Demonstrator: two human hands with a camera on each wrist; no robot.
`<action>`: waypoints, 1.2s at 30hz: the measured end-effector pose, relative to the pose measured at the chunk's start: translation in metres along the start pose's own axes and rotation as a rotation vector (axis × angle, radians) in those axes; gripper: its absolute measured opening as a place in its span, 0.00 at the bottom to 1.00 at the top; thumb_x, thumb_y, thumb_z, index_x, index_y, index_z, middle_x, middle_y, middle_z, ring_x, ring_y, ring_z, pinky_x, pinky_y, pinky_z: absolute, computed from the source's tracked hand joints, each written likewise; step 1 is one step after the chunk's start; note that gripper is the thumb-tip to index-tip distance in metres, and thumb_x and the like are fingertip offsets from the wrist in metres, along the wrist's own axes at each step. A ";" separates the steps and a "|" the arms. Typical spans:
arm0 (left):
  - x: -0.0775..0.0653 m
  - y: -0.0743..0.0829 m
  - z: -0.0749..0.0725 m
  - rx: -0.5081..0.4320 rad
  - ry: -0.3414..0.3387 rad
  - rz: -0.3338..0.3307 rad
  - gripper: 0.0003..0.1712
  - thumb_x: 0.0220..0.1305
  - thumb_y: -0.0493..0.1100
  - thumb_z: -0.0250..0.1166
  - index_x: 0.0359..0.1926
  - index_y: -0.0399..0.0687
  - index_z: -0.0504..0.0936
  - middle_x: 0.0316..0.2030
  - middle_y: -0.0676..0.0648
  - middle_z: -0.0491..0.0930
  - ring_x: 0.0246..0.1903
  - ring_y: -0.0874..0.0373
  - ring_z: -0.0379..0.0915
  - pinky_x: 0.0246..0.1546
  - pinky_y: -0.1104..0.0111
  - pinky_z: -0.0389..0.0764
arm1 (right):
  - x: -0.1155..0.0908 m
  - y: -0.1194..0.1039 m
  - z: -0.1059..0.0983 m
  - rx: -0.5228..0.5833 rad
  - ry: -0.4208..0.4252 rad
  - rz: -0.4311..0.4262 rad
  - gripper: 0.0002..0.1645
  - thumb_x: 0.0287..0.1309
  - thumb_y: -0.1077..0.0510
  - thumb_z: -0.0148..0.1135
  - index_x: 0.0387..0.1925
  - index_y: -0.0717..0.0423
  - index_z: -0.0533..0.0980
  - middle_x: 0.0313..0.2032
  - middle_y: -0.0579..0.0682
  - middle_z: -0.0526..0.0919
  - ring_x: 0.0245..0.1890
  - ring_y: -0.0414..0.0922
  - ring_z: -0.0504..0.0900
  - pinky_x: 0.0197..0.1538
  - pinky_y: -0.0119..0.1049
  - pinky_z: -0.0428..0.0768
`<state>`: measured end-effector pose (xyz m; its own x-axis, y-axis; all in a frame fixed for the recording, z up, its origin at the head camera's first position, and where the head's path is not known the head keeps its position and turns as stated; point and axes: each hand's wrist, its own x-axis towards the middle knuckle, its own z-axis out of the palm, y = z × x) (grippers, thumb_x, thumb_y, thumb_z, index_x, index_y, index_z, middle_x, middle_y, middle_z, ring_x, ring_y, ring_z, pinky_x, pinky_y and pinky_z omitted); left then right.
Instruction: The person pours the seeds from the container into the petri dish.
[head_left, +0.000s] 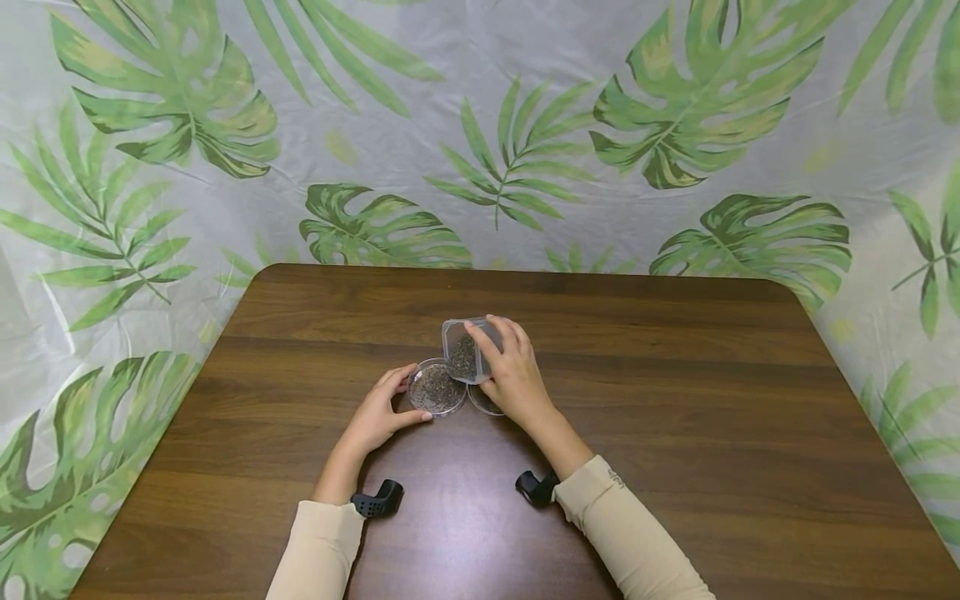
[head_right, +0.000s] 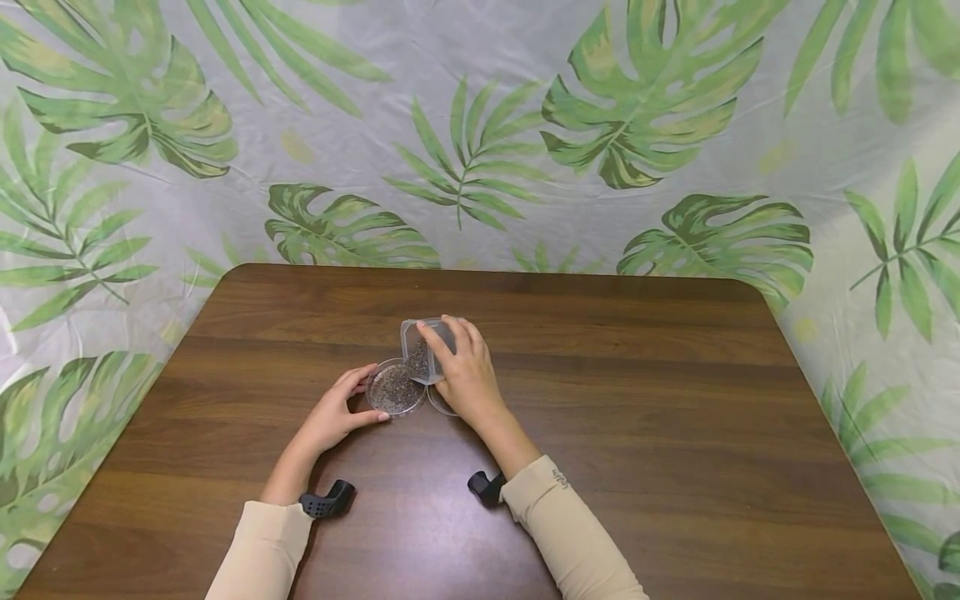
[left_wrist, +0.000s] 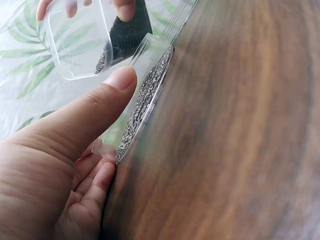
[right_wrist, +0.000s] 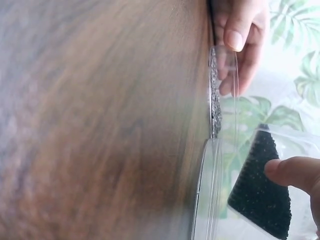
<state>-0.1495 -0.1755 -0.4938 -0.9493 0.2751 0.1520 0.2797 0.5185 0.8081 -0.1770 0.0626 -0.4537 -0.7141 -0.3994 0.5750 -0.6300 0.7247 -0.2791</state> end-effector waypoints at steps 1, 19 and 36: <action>0.000 0.000 0.000 0.001 0.000 -0.001 0.47 0.41 0.45 0.75 0.61 0.38 0.64 0.56 0.40 0.66 0.49 0.45 0.68 0.53 0.58 0.66 | 0.000 0.000 0.000 0.009 0.000 0.011 0.55 0.30 0.68 0.70 0.64 0.45 0.57 0.60 0.59 0.57 0.59 0.58 0.55 0.59 0.50 0.58; 0.000 -0.003 0.001 0.007 -0.003 -0.002 0.47 0.41 0.47 0.74 0.62 0.39 0.63 0.57 0.40 0.65 0.50 0.45 0.67 0.53 0.57 0.66 | -0.004 0.001 -0.001 0.169 0.053 0.128 0.62 0.26 0.65 0.77 0.65 0.48 0.54 0.59 0.59 0.58 0.58 0.61 0.55 0.55 0.52 0.64; -0.001 -0.001 0.000 0.014 -0.006 -0.003 0.47 0.42 0.47 0.74 0.63 0.39 0.62 0.57 0.39 0.65 0.50 0.45 0.67 0.53 0.57 0.66 | -0.010 0.005 0.000 0.258 0.102 0.165 0.62 0.29 0.59 0.78 0.67 0.49 0.51 0.59 0.57 0.59 0.58 0.56 0.57 0.58 0.48 0.61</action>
<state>-0.1491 -0.1764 -0.4943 -0.9494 0.2779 0.1463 0.2787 0.5305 0.8006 -0.1732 0.0696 -0.4606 -0.7868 -0.2204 0.5765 -0.5743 0.6037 -0.5529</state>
